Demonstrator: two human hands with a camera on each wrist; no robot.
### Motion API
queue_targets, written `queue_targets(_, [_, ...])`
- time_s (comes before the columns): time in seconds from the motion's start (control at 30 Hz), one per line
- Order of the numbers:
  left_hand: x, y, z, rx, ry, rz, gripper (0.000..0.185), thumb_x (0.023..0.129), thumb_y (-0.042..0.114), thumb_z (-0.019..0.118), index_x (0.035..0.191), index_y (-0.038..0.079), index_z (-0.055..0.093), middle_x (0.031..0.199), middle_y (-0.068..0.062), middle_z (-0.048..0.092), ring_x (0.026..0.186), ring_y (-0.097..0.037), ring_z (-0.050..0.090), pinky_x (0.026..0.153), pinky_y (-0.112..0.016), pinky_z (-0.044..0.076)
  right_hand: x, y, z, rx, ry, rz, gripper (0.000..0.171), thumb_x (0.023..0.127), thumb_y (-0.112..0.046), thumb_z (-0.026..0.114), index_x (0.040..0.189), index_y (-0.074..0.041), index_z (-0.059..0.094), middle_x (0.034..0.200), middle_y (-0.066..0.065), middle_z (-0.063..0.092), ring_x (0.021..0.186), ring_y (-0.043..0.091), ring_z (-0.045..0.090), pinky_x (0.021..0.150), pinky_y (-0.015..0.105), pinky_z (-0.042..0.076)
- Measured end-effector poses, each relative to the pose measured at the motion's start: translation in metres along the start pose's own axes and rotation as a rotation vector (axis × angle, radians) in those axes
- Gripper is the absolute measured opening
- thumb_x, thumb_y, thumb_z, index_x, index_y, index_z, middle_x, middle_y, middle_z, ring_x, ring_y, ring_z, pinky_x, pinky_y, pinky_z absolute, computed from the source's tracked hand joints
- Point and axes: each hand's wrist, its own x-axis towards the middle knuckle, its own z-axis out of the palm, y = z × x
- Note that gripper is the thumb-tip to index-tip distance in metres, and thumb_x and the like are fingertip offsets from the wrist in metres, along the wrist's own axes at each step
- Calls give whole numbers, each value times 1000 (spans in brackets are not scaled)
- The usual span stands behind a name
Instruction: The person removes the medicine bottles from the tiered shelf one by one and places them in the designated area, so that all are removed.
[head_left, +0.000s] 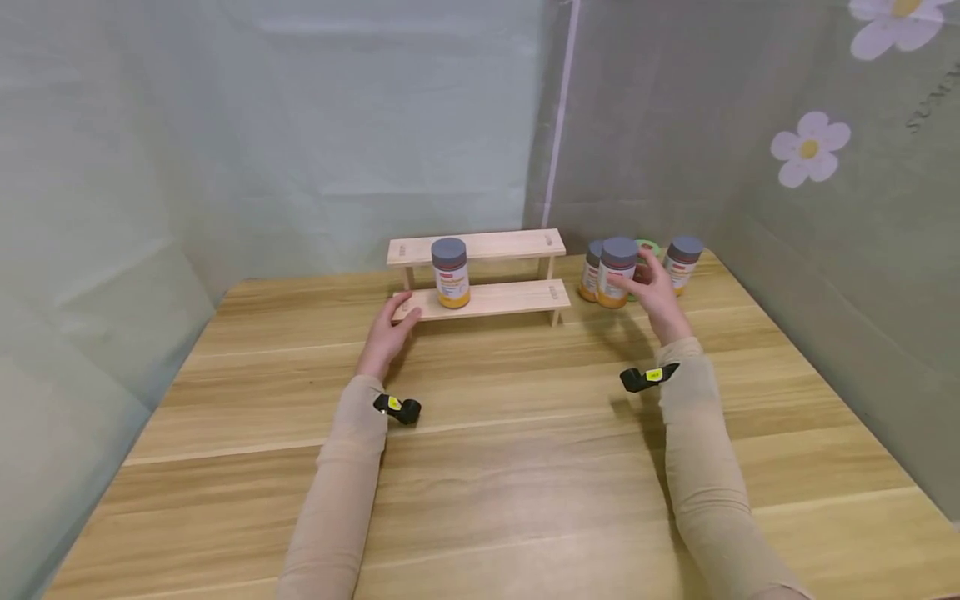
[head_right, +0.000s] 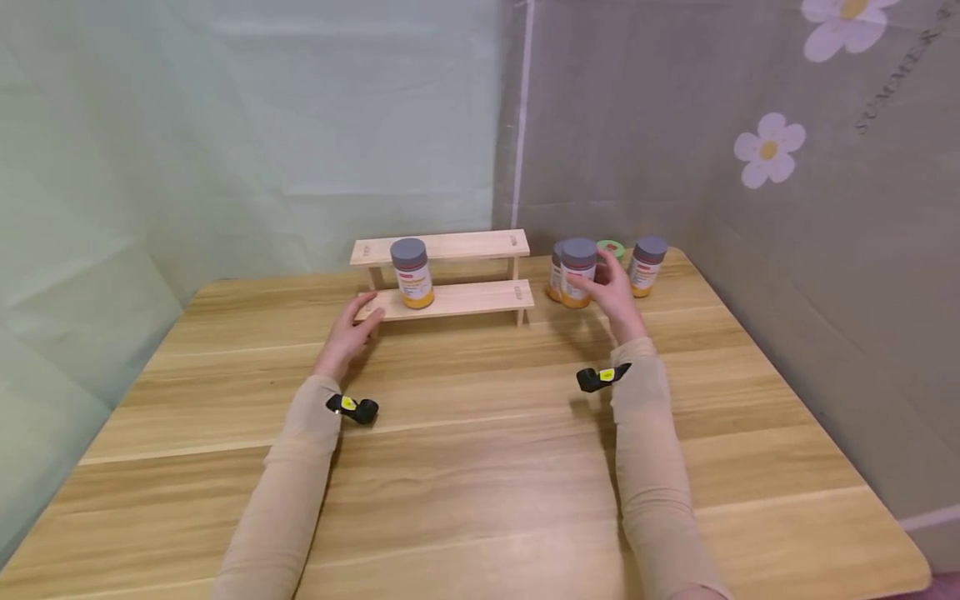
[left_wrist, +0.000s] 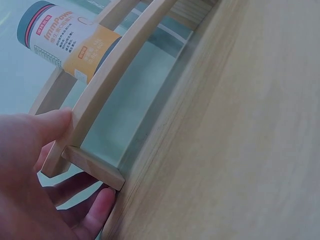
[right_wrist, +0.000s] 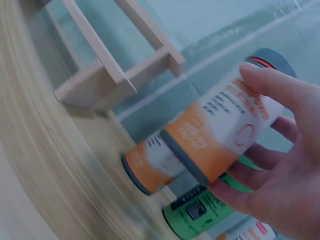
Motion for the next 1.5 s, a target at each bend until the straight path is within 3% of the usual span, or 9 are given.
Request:
queue_targets(0.13, [0, 2, -4, 12, -2, 1, 55, 100, 33, 51, 150, 17, 35, 161, -11, 24, 150, -30, 18, 124, -47, 13, 1, 4, -6, -8, -65, -5, 64, 92, -20, 67, 147, -21, 34, 114, -10, 53, 107, 5, 51, 97, 30, 39])
queue_targets(0.47, [2, 5, -6, 18, -5, -10, 55, 100, 34, 51, 151, 19, 33, 162, -10, 21, 151, -31, 16, 124, -49, 11, 7, 15, -11, -48, -120, 52, 66, 92, -16, 66, 146, -20, 30, 140, 13, 44, 127, 22, 44, 101, 32, 39])
queue_targets(0.67, [1, 6, -2, 19, -6, -7, 55, 100, 33, 51, 150, 19, 34, 162, -10, 21, 151, -31, 16, 124, -49, 12, 3, 18, -14, -85, -119, 88, 67, 92, -20, 67, 146, -16, 28, 147, 18, 39, 132, 28, 41, 98, 30, 39])
queue_targets(1.0, [-2, 3, 1, -3, -15, -32, 55, 100, 33, 51, 150, 19, 35, 162, -9, 21, 151, -32, 16, 124, -50, 11, -2, 23, -14, -149, -132, 112, 71, 92, -20, 66, 148, -9, 25, 149, 23, 36, 133, 35, 39, 99, 34, 39])
queue_targets(1.1, [-3, 2, 0, -1, -17, -32, 55, 100, 33, 51, 151, 20, 34, 163, -9, 21, 151, -32, 16, 124, -50, 11, -8, 13, -12, -140, -143, 128, 71, 92, -17, 65, 149, -7, 23, 149, 25, 35, 133, 36, 38, 101, 37, 39])
queue_targets(1.3, [-1, 1, -1, -2, -17, -43, 56, 100, 35, 52, 151, 21, 34, 163, -8, 19, 151, -31, 14, 124, -51, 10, -3, 20, -14, -128, -137, 112, 73, 92, -18, 65, 151, -11, 24, 148, 24, 36, 132, 34, 39, 105, 41, 38])
queue_targets(1.5, [-1, 0, -1, -6, -17, -49, 57, 99, 36, 52, 151, 22, 33, 163, -9, 19, 151, -32, 14, 124, -52, 11, -1, 25, -16, -176, -117, 89, 76, 91, -24, 68, 152, -13, 24, 148, 25, 37, 133, 38, 40, 111, 51, 36])
